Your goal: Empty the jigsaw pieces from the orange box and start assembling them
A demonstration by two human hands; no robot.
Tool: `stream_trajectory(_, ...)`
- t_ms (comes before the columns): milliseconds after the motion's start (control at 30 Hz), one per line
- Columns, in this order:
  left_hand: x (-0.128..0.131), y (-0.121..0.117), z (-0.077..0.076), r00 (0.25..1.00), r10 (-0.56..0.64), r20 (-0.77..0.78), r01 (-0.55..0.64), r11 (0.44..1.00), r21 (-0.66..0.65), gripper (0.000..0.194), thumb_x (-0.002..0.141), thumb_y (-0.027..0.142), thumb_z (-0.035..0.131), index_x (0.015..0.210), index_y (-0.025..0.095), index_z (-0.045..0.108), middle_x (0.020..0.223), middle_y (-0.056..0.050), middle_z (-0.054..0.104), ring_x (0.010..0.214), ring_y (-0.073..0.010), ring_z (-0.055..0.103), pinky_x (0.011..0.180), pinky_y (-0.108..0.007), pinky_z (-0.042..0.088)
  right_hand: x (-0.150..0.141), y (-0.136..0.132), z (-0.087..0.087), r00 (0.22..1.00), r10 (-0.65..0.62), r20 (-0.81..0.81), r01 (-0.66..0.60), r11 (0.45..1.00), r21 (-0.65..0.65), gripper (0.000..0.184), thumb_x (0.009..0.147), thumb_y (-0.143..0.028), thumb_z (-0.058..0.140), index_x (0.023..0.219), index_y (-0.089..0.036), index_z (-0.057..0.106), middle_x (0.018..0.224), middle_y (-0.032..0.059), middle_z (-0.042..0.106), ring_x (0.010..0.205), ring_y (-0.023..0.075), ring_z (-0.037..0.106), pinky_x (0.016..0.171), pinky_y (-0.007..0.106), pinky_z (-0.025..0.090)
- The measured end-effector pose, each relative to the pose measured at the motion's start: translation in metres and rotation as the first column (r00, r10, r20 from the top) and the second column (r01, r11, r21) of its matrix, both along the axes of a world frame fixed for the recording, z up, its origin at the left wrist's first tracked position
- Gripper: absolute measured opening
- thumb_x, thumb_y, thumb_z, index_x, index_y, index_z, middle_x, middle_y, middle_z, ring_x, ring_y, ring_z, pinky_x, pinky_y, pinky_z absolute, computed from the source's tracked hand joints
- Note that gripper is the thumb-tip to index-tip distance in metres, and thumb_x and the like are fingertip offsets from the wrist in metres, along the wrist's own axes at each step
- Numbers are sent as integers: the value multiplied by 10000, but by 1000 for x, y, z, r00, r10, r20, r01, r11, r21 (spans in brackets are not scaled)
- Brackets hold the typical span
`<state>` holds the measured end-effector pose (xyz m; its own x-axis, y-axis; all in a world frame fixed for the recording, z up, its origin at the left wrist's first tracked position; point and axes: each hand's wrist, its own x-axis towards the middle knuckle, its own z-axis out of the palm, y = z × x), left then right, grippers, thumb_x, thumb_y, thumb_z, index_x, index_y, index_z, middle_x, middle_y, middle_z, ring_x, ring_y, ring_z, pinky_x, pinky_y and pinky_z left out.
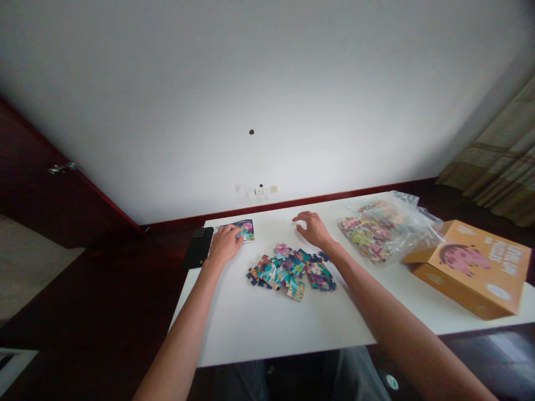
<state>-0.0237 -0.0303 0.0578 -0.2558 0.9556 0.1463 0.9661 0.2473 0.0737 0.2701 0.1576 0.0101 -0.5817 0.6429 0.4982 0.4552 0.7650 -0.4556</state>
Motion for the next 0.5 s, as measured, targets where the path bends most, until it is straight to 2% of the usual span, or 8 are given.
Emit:
stream_trajectory(100, 20, 18, -22, 988, -128, 84, 128, 992, -1, 392, 978, 234, 479, 1299, 238, 705, 1339, -76, 657, 1266, -274, 567, 1145, -411, 418, 1, 2, 0, 1000, -20, -19, 20, 1000, -3, 284, 869, -118, 602, 1089, -185, 768, 1178, 127, 726, 1133, 271, 649, 1087, 452, 437)
stream_trajectory(200, 28, 30, -35, 979, -169, 113, 164, 985, 52, 448, 959, 204, 480, 1363, 235, 673, 1391, -67, 634, 1299, -291, 544, 1147, -429, 424, 0, 2, 1, 999, -26, -41, 26, 1000, -5, 297, 871, -105, 585, 1097, -183, 762, 1172, 115, 731, 1117, 260, 650, 1090, 443, 439)
stream_trajectory(400, 23, 42, -33, 988, -94, 122, 93, 996, 11, 445, 962, 238, 490, 1370, 256, 668, 1424, -75, 618, 1320, -303, 533, 1128, -438, 438, -1, -5, 7, 1000, -16, -10, 16, 999, -45, 277, 877, -110, 603, 1075, -207, 769, 1145, 95, 752, 1093, 258, 670, 1075, 428, 463)
stream_trajectory(500, 21, 42, -34, 991, -52, 127, 50, 999, 19, 420, 969, 260, 491, 1342, 250, 683, 1396, -86, 635, 1293, -309, 547, 1109, -441, 449, -1, -9, 13, 998, 60, 14, -58, 989, -133, 229, 924, -166, 599, 1071, -205, 771, 1103, 81, 773, 1001, 237, 705, 968, 369, 512)
